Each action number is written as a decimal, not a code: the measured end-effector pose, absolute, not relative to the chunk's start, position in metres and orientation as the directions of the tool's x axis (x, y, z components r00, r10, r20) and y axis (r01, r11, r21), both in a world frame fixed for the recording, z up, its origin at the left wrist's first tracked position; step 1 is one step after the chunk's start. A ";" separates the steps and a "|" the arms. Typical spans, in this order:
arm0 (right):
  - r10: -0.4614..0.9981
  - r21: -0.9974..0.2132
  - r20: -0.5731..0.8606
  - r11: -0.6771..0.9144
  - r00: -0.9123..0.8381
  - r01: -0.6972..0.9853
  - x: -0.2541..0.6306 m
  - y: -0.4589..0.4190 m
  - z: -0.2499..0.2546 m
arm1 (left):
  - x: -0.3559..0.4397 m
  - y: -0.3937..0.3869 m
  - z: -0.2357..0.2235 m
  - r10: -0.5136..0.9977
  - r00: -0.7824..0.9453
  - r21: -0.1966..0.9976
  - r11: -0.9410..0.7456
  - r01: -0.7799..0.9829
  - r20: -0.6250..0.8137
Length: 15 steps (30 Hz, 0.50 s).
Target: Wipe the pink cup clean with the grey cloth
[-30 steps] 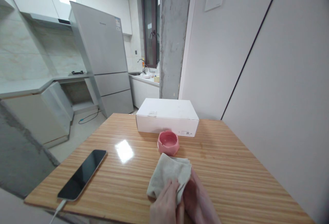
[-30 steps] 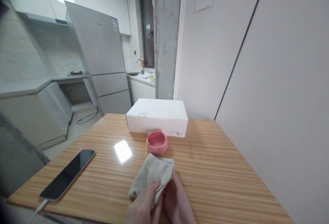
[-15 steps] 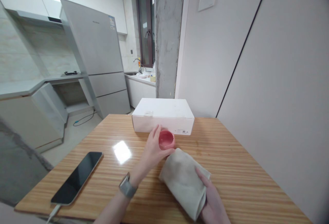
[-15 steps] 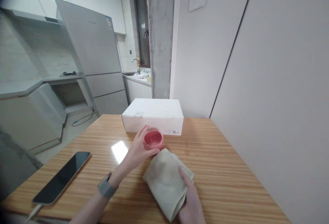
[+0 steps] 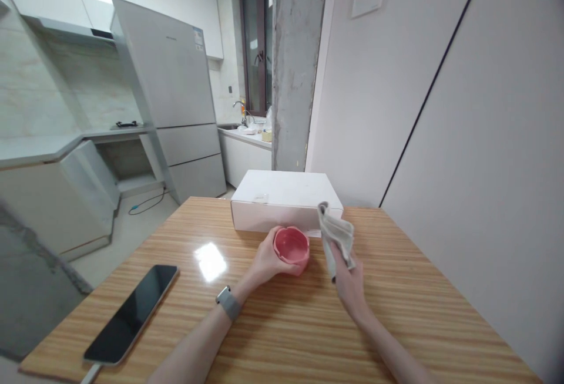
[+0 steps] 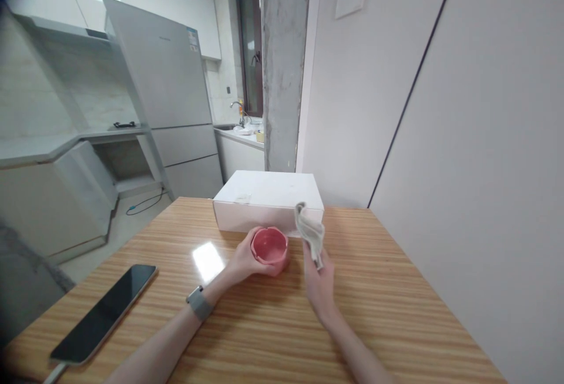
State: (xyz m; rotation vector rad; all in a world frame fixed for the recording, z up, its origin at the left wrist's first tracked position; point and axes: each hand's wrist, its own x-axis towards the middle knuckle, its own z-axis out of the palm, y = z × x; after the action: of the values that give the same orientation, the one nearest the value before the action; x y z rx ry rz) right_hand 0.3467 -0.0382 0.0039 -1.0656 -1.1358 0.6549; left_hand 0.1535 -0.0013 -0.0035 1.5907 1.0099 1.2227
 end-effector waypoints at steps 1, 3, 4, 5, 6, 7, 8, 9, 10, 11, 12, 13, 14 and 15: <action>0.853 -0.871 0.489 0.469 0.182 0.146 0.343 -0.034 0.002 | 0.156 -0.006 0.000 0.922 0.209 0.937 -0.344 0.058 0.326; 0.681 -0.628 0.707 0.728 -0.188 0.274 0.339 -0.029 0.000 | 0.160 -0.016 0.004 0.873 0.261 0.910 -0.409 -0.066 0.412; 0.560 -0.475 0.758 0.825 -0.335 0.306 0.339 -0.028 -0.001 | 0.162 -0.021 0.005 0.856 0.282 0.901 -0.417 -0.118 0.433; 0.459 -0.342 0.777 0.882 -0.430 0.324 0.341 -0.027 -0.002 | 0.164 -0.025 0.005 0.850 0.292 0.899 -0.412 -0.152 0.439; 0.398 -0.257 0.788 0.906 -0.470 0.337 0.343 -0.028 -0.004 | 0.164 -0.028 0.005 0.850 0.296 0.900 -0.399 -0.176 0.435; 0.363 -0.210 0.799 0.916 -0.479 0.343 0.346 -0.029 -0.005 | 0.165 -0.031 0.005 0.855 0.303 0.906 -0.376 -0.194 0.420; 0.351 -0.197 0.804 0.919 -0.479 0.343 0.348 -0.031 -0.005 | 0.164 -0.032 0.006 0.865 0.315 0.916 -0.335 -0.220 0.391; 0.352 -0.203 0.809 0.919 -0.471 0.339 0.351 -0.032 -0.006 | 0.164 -0.034 0.008 0.879 0.333 0.929 -0.261 -0.261 0.341; 0.365 -0.224 0.810 0.916 -0.459 0.333 0.353 -0.035 -0.005 | 0.163 -0.034 0.010 0.895 0.354 0.934 -0.155 -0.321 0.270; 0.385 -0.253 0.811 0.910 -0.441 0.329 0.355 -0.036 -0.005 | 0.163 -0.034 0.012 0.907 0.377 0.920 -0.026 -0.392 0.186; 0.408 -0.281 0.806 0.902 -0.429 0.329 0.357 -0.038 -0.004 | 0.163 -0.034 0.015 0.910 0.403 0.880 0.110 -0.462 0.098; 0.423 -0.299 0.799 0.896 -0.427 0.329 0.358 -0.040 -0.003 | 0.163 -0.034 0.017 0.901 0.434 0.822 0.237 -0.517 0.014; 0.421 -0.299 0.793 0.899 -0.441 0.322 0.360 -0.042 -0.002 | 0.163 -0.034 0.018 0.879 0.473 0.759 0.346 -0.551 -0.058; 0.402 -0.282 0.786 0.909 -0.469 0.306 0.361 -0.043 -0.001 | 0.164 -0.034 0.019 0.849 0.516 0.707 0.435 -0.557 -0.115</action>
State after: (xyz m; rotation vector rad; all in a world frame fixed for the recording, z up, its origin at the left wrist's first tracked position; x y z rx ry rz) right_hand 0.3606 -0.0432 -0.0008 -0.5064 -2.0950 0.1246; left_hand 0.1635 -0.0336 0.0191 0.6611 0.5018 0.9222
